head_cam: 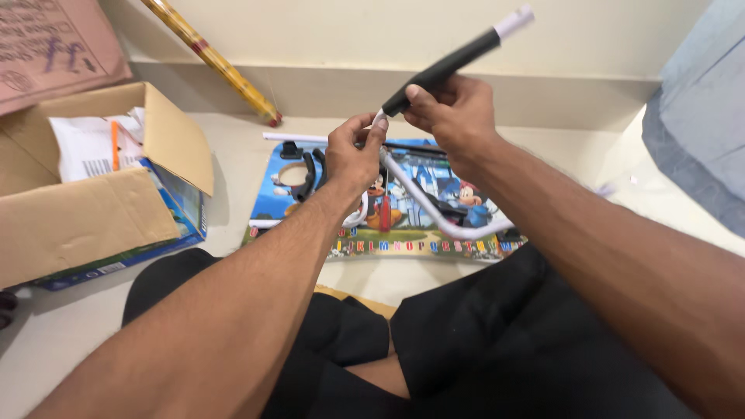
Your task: The person assembles a white tubular frame by inserting black rubber sleeves onto the ends of the white pipes. They connect the pipes together to form a rectangular structure and then slide the sleeves over the joints to secure them.
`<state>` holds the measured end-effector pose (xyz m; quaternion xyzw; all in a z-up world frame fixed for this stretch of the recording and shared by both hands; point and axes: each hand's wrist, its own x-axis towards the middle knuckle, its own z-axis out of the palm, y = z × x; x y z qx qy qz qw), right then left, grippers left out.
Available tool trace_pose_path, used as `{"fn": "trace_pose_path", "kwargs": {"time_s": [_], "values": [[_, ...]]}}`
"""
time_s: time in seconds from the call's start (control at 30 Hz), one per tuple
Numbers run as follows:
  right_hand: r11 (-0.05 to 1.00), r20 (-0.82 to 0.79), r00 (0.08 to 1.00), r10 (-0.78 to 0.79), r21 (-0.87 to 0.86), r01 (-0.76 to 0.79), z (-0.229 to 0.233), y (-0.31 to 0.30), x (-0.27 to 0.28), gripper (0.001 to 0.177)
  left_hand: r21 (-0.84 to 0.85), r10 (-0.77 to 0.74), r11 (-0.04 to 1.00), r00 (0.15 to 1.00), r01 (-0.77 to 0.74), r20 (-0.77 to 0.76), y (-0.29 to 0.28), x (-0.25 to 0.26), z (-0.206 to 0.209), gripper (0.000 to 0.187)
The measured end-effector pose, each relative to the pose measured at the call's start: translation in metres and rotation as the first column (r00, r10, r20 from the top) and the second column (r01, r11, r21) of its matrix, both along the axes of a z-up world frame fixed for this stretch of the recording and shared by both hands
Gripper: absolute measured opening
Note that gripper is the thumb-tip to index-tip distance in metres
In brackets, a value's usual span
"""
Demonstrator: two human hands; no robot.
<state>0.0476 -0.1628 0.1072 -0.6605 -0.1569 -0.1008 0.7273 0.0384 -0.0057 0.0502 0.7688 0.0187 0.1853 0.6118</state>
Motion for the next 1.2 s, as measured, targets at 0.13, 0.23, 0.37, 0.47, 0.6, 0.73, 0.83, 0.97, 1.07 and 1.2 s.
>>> {"fn": "trace_pose_path", "kwargs": {"time_s": [0.13,0.23,0.37,0.47,0.6,0.73,0.83,0.97,1.07,1.2], "values": [[0.982,-0.092,0.996,0.011,0.187,0.007,0.010,0.002,-0.004,0.017,-0.107,-0.074,0.991,0.996,0.078,0.046,0.004,-0.002,0.021,0.040],[0.961,-0.107,0.994,0.015,0.275,0.015,0.021,0.005,-0.004,0.016,-0.163,-0.070,0.983,0.993,0.084,0.092,0.004,0.004,0.032,0.041],[0.910,-0.172,0.984,0.046,0.415,0.030,0.045,0.008,-0.003,0.018,-0.134,-0.082,0.986,0.985,0.103,0.153,0.008,0.016,0.058,0.038],[0.858,-0.220,0.967,0.128,0.514,0.003,0.060,0.006,-0.006,0.021,-0.013,-0.092,0.995,0.945,0.102,0.314,0.013,0.029,0.086,0.034],[0.836,-0.343,0.923,0.172,0.547,0.047,0.065,0.005,-0.012,0.028,0.240,-0.197,0.963,0.931,0.125,0.306,0.023,0.038,0.117,0.031],[0.941,-0.528,0.839,0.130,0.332,0.064,0.058,-0.007,-0.024,0.037,0.337,-0.268,0.919,0.951,0.204,0.156,0.023,0.039,0.127,0.031],[0.999,-0.462,0.887,-0.018,0.024,0.033,0.051,-0.023,-0.036,0.036,0.361,-0.281,0.884,0.955,0.296,-0.095,0.020,0.037,0.129,0.034],[0.924,-0.125,0.941,-0.313,-0.270,0.271,0.044,-0.036,-0.049,0.034,0.416,-0.299,0.810,0.901,0.413,-0.313,0.011,0.037,0.134,0.041],[0.753,0.015,0.918,-0.396,-0.567,0.334,0.038,-0.041,-0.054,0.024,0.464,-0.316,0.707,0.825,0.534,-0.469,0.010,0.036,0.136,0.043],[0.853,-0.320,0.942,-0.097,-0.514,-0.087,0.021,-0.033,-0.057,0.026,0.437,-0.309,0.630,0.723,0.642,-0.617,0.012,0.026,0.121,0.043]]}}
